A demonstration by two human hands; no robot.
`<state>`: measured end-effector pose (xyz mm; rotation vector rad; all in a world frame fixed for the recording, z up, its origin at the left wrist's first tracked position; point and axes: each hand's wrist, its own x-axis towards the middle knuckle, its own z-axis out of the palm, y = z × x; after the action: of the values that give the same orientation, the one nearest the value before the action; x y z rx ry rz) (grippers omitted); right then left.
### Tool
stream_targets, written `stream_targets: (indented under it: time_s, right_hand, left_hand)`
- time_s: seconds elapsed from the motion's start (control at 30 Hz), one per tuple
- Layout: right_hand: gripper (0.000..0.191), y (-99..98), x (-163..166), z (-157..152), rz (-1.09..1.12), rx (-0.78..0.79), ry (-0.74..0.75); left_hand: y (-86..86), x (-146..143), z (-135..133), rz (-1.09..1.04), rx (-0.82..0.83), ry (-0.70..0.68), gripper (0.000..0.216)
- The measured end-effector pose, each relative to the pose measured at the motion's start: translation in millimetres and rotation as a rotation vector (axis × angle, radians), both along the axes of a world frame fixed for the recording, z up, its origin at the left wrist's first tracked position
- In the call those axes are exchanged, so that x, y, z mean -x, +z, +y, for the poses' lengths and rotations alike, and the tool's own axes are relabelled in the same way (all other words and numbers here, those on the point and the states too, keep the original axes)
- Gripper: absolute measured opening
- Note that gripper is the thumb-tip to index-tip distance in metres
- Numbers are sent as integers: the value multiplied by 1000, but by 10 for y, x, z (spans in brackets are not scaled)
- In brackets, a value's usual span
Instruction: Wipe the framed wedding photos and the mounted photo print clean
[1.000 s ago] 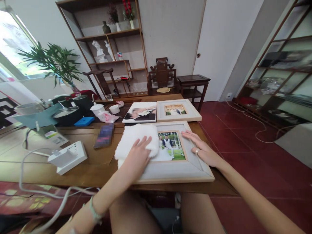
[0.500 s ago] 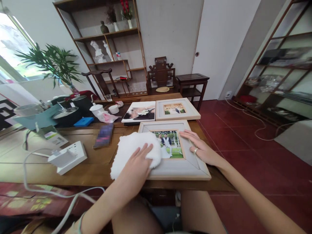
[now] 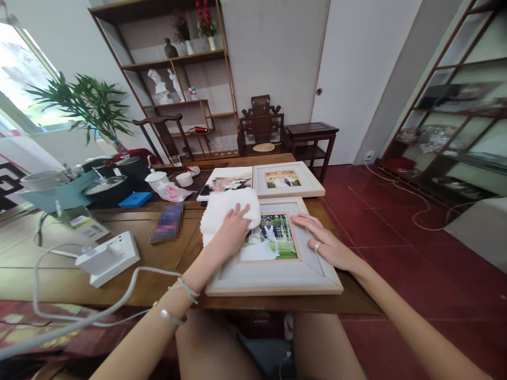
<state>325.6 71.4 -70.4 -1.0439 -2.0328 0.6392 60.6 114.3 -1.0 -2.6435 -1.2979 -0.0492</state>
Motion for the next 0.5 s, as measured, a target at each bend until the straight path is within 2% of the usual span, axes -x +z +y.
stream_targets:
  time_s: [0.07, 0.17, 0.23, 0.33, 0.4, 0.5]
  right_hand:
    - [65, 6, 6, -1, -1, 9, -11]
    - [64, 0, 10, -2, -8, 7, -20]
    - [63, -9, 11, -3, -10, 4, -24]
    - [63, -14, 9, -6, -16, 3, -30]
    - [62, -10, 7, -9, -26, 1, -23]
    - [62, -2, 5, -16, -35, 4, -13]
  left_hand:
    - [26, 19, -173, 36, 48, -13, 25]
    - [109, 139, -572, 86, 147, -63, 26]
    - [150, 235, -879, 109, 127, -198, 29]
    - [143, 283, -1236, 121, 127, -312, 30]
    - [94, 227, -1325, 80, 119, -266, 30]
    - [0, 103, -1232, 18, 101, -111, 25]
